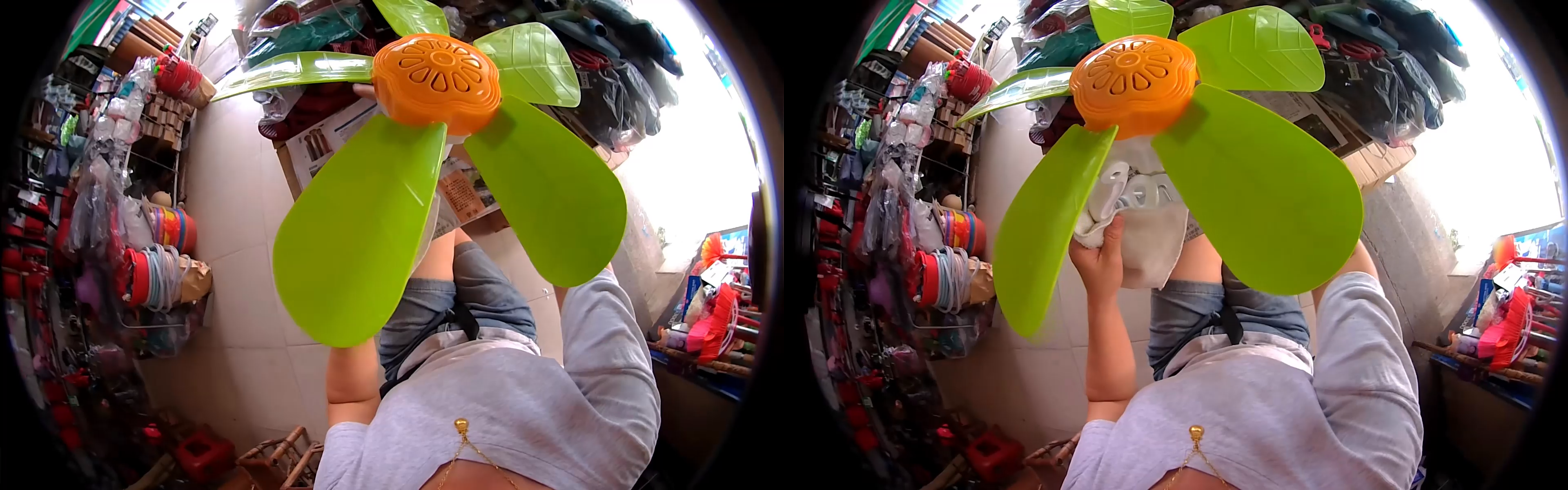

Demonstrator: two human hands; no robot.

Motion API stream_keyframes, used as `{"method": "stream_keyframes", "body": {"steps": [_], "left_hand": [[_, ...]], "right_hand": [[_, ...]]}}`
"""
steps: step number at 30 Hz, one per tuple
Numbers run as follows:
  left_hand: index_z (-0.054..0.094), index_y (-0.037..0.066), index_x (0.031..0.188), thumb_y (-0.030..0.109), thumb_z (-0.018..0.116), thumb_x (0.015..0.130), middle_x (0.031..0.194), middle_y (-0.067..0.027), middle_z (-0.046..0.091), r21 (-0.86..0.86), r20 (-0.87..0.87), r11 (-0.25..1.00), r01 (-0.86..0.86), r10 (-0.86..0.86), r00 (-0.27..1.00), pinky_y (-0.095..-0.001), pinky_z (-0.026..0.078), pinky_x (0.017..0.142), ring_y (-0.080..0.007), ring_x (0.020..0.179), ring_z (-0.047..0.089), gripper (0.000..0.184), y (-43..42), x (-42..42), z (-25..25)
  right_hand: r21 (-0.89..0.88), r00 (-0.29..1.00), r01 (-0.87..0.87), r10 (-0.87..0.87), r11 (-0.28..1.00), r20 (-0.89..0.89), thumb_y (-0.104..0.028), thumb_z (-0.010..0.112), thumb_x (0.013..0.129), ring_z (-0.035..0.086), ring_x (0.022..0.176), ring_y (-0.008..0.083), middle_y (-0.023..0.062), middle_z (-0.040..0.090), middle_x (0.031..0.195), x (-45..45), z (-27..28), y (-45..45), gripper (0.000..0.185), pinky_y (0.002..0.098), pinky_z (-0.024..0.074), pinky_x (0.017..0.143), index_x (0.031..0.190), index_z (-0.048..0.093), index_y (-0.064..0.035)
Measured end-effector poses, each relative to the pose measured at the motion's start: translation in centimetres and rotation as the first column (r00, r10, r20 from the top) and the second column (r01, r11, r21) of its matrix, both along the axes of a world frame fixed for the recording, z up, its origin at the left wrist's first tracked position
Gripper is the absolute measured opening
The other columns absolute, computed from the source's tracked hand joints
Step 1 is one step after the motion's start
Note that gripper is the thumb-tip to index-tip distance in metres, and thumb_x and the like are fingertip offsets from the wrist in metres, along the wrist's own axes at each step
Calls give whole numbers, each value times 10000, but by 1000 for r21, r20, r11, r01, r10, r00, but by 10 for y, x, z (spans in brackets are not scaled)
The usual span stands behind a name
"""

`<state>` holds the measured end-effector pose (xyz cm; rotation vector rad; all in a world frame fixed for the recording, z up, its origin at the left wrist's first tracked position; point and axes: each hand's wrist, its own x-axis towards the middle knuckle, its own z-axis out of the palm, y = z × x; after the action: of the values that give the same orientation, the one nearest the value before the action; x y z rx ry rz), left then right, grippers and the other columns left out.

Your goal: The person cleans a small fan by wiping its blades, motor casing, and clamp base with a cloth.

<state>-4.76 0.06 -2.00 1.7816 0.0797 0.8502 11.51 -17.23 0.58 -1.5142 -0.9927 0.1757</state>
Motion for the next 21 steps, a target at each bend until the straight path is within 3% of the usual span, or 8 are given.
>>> {"method": "stream_keyframes", "body": {"steps": [6,11,12,14,17,18,20,21], "left_hand": [[530,-53,1233,80,664,918,1232,-105,590,-6,-13,998,-62,62,998,-321,442,959,-184,1089,574,367,10,-14,-15],[534,-57,1242,101,586,963,1263,-129,580,66,-78,963,-260,265,961,-344,469,929,-196,1097,580,325,22,-65,-37],[540,-55,1246,165,565,979,1263,-135,577,-38,-21,962,-269,268,963,-360,479,915,-209,1084,584,348,14,-72,-34],[546,-53,1251,230,543,994,1263,-141,574,-141,24,954,-263,269,963,-376,489,901,-222,1070,588,382,-10,-86,-28],[551,-56,1271,623,428,961,1267,-177,562,-89,-42,995,42,-46,998,-398,465,920,-260,1093,568,756,-52,-86,3],[550,-56,1272,656,425,941,1304,-187,528,-75,-48,983,166,-170,984,-397,445,946,-266,1145,538,795,-38,-92,-7],[543,-51,1282,677,429,928,1360,-202,472,-10,-113,941,340,-339,934,-398,418,984,-279,1221,489,817,-23,-98,-11],[543,-51,1282,677,429,928,1360,-202,472,-12,-113,943,333,-332,936,-398,418,984,-279,1221,489,817,-23,-92,-7]], "right_hand": [[123,999,28,-23,992,-43,-138,765,752,562,1127,372,192,619,1169,-42,-33,-10,464,437,427,970,1169,607,-10],[44,986,-73,66,996,155,-122,770,740,581,1100,377,191,629,1148,-110,-33,-34,442,435,449,940,1139,618,-6],[4,975,-91,88,996,202,-176,805,758,561,1125,363,196,595,1198,-122,-25,-33,526,408,448,920,1200,571,-11],[66,994,-106,105,992,13,-251,857,702,523,1193,313,179,547,1255,-143,-15,-18,707,418,436,981,1284,511,-44],[172,947,-89,137,981,-292,-187,832,731,555,1168,280,187,564,1237,-162,-27,-6,732,408,444,987,1336,450,-33],[175,937,8,54,985,-346,-124,794,753,618,1060,257,164,623,1119,-160,-29,-7,604,383,490,914,1279,511,-37],[86,850,-90,122,992,-513,-43,711,826,566,1045,168,70,586,1149,-142,-31,-28,554,322,478,909,1318,457,-9],[84,894,120,-70,989,-443,-38,716,822,578,1031,160,66,593,1147,-137,-48,-36,535,316,491,894,1300,477,-1]]}}
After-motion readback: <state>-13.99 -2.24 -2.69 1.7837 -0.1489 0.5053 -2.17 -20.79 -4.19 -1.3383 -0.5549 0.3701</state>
